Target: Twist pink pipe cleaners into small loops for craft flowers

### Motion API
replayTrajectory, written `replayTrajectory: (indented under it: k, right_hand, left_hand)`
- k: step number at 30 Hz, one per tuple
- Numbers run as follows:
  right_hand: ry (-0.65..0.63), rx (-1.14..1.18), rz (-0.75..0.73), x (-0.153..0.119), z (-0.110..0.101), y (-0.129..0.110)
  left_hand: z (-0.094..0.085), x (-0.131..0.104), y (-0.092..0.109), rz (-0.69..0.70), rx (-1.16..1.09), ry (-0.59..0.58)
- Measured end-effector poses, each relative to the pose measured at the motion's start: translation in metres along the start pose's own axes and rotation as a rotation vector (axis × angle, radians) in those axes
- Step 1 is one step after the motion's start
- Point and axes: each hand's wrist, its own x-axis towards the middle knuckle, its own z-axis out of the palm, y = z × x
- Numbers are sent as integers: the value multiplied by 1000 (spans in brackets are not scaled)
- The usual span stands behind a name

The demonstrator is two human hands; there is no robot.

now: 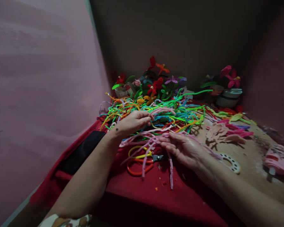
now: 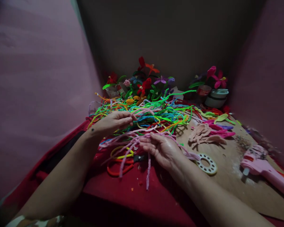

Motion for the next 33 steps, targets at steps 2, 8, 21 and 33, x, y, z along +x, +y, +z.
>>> replayTrajectory:
  k: [2, 8, 21, 33]
  right_hand:
    - [39, 2, 10, 0, -1, -4]
    - [-98, -140, 168, -9, -2, -10]
    - [-54, -231, -543, -5, 9, -2]
    - [-108, -40, -630, -3, -12, -40]
  left_hand:
    - [3, 0, 1, -13, -23, -27]
    - [10, 4, -1, 5, -58, -34]
    - [53, -4, -2, 450, 577, 104]
    - [8, -7, 10, 167, 287, 54]
